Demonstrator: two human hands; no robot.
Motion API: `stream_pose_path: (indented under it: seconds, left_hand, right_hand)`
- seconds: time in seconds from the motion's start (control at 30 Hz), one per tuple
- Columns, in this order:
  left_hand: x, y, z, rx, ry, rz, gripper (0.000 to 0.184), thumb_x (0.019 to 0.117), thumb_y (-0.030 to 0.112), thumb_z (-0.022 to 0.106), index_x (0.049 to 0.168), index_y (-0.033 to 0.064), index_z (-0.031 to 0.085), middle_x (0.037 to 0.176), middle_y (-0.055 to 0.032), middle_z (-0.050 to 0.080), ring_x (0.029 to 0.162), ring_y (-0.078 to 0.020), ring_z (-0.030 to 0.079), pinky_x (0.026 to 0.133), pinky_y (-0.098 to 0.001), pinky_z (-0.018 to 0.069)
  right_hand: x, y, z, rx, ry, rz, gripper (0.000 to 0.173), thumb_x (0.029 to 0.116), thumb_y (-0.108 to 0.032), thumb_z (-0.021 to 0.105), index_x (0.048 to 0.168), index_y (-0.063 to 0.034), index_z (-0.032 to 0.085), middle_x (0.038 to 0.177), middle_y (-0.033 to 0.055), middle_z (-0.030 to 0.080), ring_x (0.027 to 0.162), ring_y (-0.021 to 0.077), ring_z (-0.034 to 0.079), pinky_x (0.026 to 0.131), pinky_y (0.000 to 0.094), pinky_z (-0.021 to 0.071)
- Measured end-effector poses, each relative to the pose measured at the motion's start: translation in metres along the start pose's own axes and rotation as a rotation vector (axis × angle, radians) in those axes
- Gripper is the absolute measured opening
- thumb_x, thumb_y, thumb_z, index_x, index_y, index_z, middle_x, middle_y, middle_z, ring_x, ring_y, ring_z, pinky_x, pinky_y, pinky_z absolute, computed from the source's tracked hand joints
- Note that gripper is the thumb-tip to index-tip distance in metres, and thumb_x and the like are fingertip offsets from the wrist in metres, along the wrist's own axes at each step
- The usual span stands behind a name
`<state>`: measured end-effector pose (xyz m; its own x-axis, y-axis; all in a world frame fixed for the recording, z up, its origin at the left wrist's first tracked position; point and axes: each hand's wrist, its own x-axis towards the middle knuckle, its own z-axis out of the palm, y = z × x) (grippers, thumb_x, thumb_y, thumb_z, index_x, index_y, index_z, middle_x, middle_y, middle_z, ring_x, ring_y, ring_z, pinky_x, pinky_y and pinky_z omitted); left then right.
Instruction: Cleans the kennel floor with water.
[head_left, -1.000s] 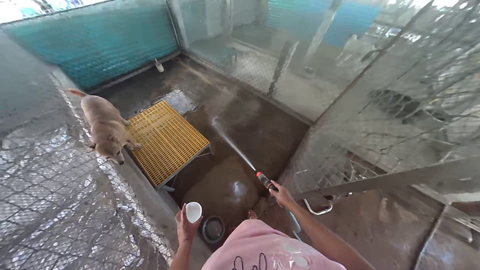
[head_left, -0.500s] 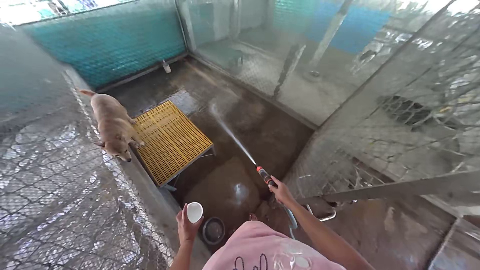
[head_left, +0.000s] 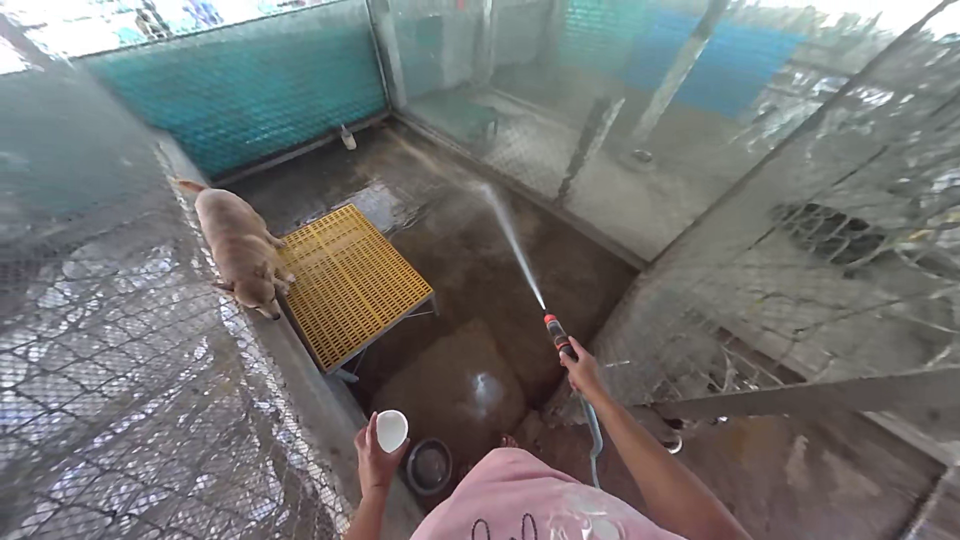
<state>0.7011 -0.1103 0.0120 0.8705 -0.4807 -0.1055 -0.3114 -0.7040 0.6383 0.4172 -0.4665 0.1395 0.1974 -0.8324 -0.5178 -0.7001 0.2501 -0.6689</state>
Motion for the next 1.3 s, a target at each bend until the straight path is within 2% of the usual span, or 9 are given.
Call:
stream_pose_path:
  seconds: [0.23,0.43,0.7,0.83,1.13,1.3]
  left_hand:
    - [-0.003,-0.003,0.003,-0.032,0.021,0.015,0.108,0.0603,0.022,0.099,0.153,0.0051,0.045,0.147,-0.0370,0.043,0.130,-0.0537,0.051,0.100,-0.0635,0.0495]
    - [-0.005,-0.006,0.004,-0.030,0.028,0.009,0.109,0.0605,0.023,0.099,0.153,0.0059,0.045,0.148,-0.0355,0.043,0.131,-0.0521,0.051,0.100,-0.0628,0.0496]
    - [-0.006,-0.007,0.003,-0.023,0.042,0.019,0.108,0.0606,0.023,0.099,0.153,0.0058,0.045,0.147,-0.0358,0.044,0.129,-0.0521,0.052,0.098,-0.0624,0.0512]
    - [-0.007,-0.006,0.003,-0.022,0.045,0.016,0.109,0.0609,0.023,0.099,0.154,0.0069,0.044,0.147,-0.0358,0.043,0.128,-0.0525,0.053,0.097,-0.0627,0.0515]
    - [-0.007,-0.004,0.000,-0.016,0.043,-0.002,0.110,0.0607,0.023,0.099,0.154,0.0068,0.044,0.148,-0.0348,0.043,0.130,-0.0508,0.052,0.100,-0.0606,0.0501]
    - [-0.006,-0.002,-0.006,-0.036,0.030,-0.019,0.107,0.0621,0.022,0.099,0.153,0.0062,0.044,0.149,-0.0359,0.042,0.131,-0.0523,0.050,0.100,-0.0626,0.0498]
  right_hand:
    - [-0.013,-0.012,0.013,-0.050,-0.146,-0.063,0.060,0.1094,-0.021,0.052,0.164,-0.0140,0.028,0.119,0.0220,0.066,0.068,0.0258,0.060,0.065,0.0420,0.0524]
    - [-0.024,-0.018,0.014,-0.036,-0.257,-0.055,0.058,0.1100,-0.023,0.051,0.164,-0.0179,0.028,0.110,0.0161,0.067,0.056,0.0163,0.050,0.054,0.0335,0.0459]
    - [-0.014,-0.022,0.005,0.026,-0.119,-0.087,0.058,0.1100,-0.021,0.051,0.163,-0.0146,0.029,0.108,0.0172,0.066,0.056,0.0170,0.050,0.053,0.0338,0.0457]
    - [-0.009,-0.026,0.007,0.005,-0.073,-0.098,0.058,0.1099,-0.021,0.051,0.163,-0.0147,0.029,0.112,0.0190,0.067,0.059,0.0208,0.054,0.057,0.0374,0.0489]
    - [-0.020,-0.039,0.015,-0.061,-0.235,-0.138,0.059,0.1097,-0.023,0.052,0.164,-0.0163,0.028,0.114,0.0170,0.067,0.059,0.0184,0.054,0.057,0.0356,0.0489]
    - [-0.018,-0.041,0.015,-0.029,-0.202,-0.159,0.058,0.1097,-0.022,0.051,0.163,-0.0145,0.030,0.112,0.0171,0.067,0.058,0.0173,0.052,0.055,0.0346,0.0472]
